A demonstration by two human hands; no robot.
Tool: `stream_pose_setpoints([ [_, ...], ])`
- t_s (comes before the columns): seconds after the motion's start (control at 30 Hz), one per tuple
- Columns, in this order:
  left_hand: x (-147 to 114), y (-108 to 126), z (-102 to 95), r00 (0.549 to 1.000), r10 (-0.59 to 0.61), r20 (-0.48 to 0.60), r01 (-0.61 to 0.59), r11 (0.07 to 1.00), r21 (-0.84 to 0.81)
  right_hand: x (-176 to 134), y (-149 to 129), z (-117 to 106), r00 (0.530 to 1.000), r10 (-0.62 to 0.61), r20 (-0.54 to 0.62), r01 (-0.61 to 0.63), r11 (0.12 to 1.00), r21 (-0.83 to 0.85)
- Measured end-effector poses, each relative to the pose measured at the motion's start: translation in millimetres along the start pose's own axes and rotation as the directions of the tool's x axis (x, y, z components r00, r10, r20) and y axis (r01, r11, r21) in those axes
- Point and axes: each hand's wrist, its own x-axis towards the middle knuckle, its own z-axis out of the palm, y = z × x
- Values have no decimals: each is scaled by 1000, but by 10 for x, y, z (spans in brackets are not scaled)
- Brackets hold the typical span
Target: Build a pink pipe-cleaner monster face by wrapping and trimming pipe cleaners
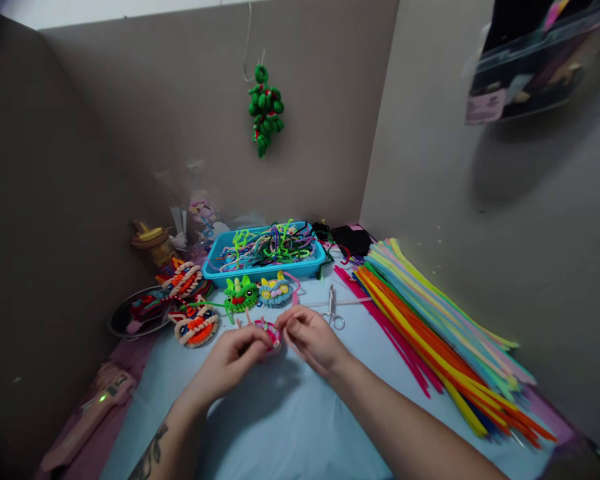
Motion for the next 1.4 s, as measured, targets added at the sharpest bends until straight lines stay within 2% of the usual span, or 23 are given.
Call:
stream_pose_setpoints([
  [0.03, 4, -41, -59, 993, -2, -121, 3, 1000, 3, 18, -13, -26, 999, 17, -35, -18, 1000, -7],
  [0.1, 22, -153, -182, 920, -20, -391, 51, 996, 68, 47, -20, -80, 996, 33, -87, -42, 994, -101],
  [0.17, 44, -284, -284, 846, -34, -533, 166, 965, 203, 54, 11, -112, 996, 4, -89, -35, 938, -344],
  [0.2, 55, -348, -320, 822, -42, -568, 235, 933, 272, 46, 40, -113, 998, -24, -66, -12, 864, -504],
  [0.27, 70, -459, -357, 840, -29, -542, 296, 862, 411, 8, 110, -76, 997, -72, 20, 61, 623, -780],
  [0.3, 74, -501, -362, 854, -37, -520, 314, 833, 456, -18, 144, -42, 994, -85, 68, 101, 491, -865],
  [0.33, 77, -534, -360, 868, -51, -495, 324, 812, 485, -44, 173, -2, 990, -87, 113, 137, 373, -918],
  [0.4, 84, -572, -347, 887, -74, -457, 326, 800, 504, -87, 211, 76, 981, -69, 183, 193, 193, -962],
  [0.5, 102, -582, -332, 884, -65, -463, 295, 846, 444, -112, 222, 131, 959, -25, 282, 282, -4, -960],
  [0.57, 112, -570, -331, 885, -36, -464, 222, 909, 352, -113, 216, 121, 934, -21, 356, 351, -119, -929],
  [0.7, 97, -515, -332, 941, 51, -335, 20, 979, 203, -121, 214, 75, 840, -43, 540, 505, -299, -810],
  [0.77, 79, -481, -326, 963, 37, -265, 11, 984, 179, -131, 220, 66, 795, -44, 605, 555, -349, -755],
  [0.83, 66, -456, -317, 973, -12, -233, 54, 983, 175, -143, 225, 67, 769, -45, 638, 578, -377, -723],
  [1.03, 66, -423, -308, 948, -131, -292, 177, 975, 138, -184, 197, 89, 727, -6, 687, 633, -382, -673],
  [1.13, 64, -392, -311, 937, -172, -304, 195, 980, 47, -196, 171, 91, 729, 3, 684, 644, -342, -685],
  [1.23, 63, -380, -329, 923, -137, -361, 126, 991, -55, -189, 157, 66, 746, -37, 665, 625, -306, -718],
  [1.4, 86, -495, -387, 852, -131, -507, 36, 980, -193, -153, 134, 8, 760, -182, 624, 571, -271, -775],
])
